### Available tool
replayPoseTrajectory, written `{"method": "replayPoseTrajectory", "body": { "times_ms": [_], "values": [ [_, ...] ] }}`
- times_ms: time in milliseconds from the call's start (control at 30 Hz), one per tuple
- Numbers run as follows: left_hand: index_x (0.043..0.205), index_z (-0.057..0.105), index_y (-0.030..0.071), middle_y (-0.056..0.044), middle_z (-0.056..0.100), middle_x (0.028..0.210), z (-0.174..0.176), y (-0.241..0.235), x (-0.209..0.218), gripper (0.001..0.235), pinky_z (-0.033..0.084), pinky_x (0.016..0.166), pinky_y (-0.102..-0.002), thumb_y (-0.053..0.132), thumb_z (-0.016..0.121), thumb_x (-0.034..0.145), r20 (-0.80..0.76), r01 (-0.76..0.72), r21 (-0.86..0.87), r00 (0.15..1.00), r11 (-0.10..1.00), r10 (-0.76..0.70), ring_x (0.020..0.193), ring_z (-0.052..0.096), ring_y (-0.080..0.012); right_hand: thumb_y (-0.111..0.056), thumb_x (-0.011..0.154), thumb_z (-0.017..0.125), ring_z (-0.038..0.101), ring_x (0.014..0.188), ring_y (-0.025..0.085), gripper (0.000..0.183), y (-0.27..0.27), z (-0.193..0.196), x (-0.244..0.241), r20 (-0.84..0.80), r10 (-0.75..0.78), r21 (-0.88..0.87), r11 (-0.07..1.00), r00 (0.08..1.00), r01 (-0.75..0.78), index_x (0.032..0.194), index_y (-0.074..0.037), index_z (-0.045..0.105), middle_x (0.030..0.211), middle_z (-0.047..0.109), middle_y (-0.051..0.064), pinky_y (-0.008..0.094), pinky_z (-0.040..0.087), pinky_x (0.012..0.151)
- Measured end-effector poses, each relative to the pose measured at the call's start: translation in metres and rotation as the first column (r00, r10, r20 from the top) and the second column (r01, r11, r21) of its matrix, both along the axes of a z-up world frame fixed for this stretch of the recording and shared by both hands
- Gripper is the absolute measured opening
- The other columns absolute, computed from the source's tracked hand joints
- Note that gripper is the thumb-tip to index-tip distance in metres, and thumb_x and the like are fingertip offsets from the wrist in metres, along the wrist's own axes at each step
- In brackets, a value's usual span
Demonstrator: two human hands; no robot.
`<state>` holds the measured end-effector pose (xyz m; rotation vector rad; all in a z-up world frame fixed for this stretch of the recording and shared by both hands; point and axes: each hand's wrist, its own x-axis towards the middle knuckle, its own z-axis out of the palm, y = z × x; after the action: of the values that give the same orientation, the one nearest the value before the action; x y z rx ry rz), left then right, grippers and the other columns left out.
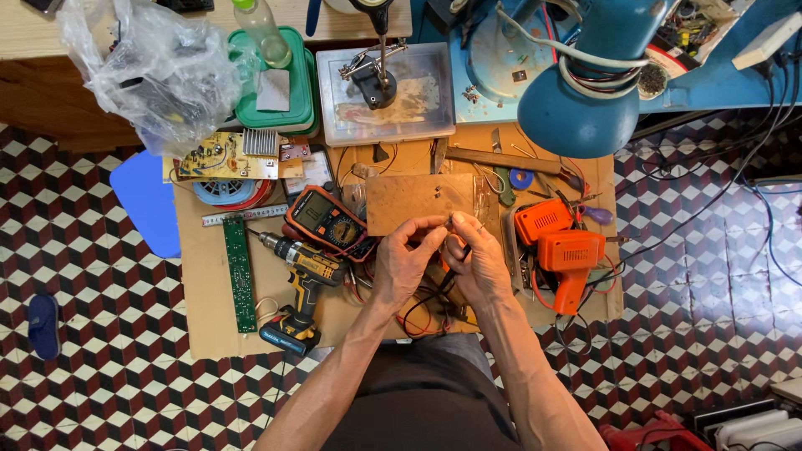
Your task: The person uses a heat gun on a green circuit board, then sets it down and picks up a multimeter to test small components. They handle several small cylindrical parts, connecting them to the multimeter probes and placing them on the workbench.
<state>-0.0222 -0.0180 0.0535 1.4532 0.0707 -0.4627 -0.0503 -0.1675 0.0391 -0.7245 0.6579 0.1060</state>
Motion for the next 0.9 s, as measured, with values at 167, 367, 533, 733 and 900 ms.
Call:
{"method": "replayPoseTrajectory", "body": {
  "times_ms": [167,367,533,733,900],
  "values": [
    [0.116,0.076,0.006,-0.002,0.078,0.095,0.005,0.005,0.001,0.027,0.056,0.077,-0.023,0.023,0.070,0.095,0.031,0.004,0.039,1.000,0.999,-0.005,0.085,0.070,-0.0069,-0.019,0.095,0.073,0.047,0.059,0.006,0.014,0.005,-0.001,-0.004,0.012,0.012,0.042,0.999,1.000,-0.012,0.102,-0.008,0.067,0.081,0.061,-0.003,0.021,0.032,0.048],
    [0.112,0.077,0.006,-0.003,0.077,0.096,0.013,0.009,-0.001,0.023,0.056,0.074,-0.024,0.019,0.071,0.094,0.096,-0.012,0.088,0.995,0.996,0.003,0.083,0.069,-0.0086,-0.019,0.094,0.073,0.047,0.061,0.006,0.016,0.007,-0.006,-0.009,0.016,0.003,0.068,0.998,1.000,-0.004,0.104,-0.008,0.066,0.087,0.062,-0.002,0.020,0.033,0.049],
    [0.110,0.078,0.008,-0.003,0.077,0.095,0.015,0.011,-0.001,0.021,0.056,0.073,-0.025,0.020,0.072,0.094,0.133,-0.001,0.173,0.991,0.985,-0.022,0.081,0.070,-0.0100,-0.018,0.095,0.074,0.047,0.060,0.005,0.017,0.007,-0.007,-0.012,0.032,0.010,0.051,0.999,0.999,-0.012,0.104,-0.006,0.067,0.086,0.061,-0.002,0.018,0.032,0.045],
    [0.108,0.079,0.011,-0.003,0.072,0.098,0.013,0.016,-0.003,0.019,0.056,0.070,-0.027,0.021,0.071,0.094,0.232,-0.014,0.268,0.971,0.963,-0.051,0.081,0.069,-0.0121,-0.015,0.095,0.073,0.048,0.061,0.005,0.017,0.014,0.002,-0.011,0.041,0.025,-0.005,1.000,0.999,-0.024,0.107,-0.004,0.068,0.085,0.062,0.000,0.019,0.034,0.046],
    [0.105,0.079,0.012,-0.002,0.072,0.097,0.003,0.018,0.000,0.017,0.056,0.071,-0.029,0.022,0.071,0.094,0.282,-0.068,0.314,0.959,0.947,-0.024,0.081,0.070,-0.0147,-0.021,0.094,0.067,0.052,0.061,0.007,0.023,0.020,0.019,-0.008,-0.021,0.007,-0.125,0.992,1.000,-0.010,0.109,-0.003,0.067,0.087,0.067,0.000,0.020,0.038,0.048]
  ]
}}
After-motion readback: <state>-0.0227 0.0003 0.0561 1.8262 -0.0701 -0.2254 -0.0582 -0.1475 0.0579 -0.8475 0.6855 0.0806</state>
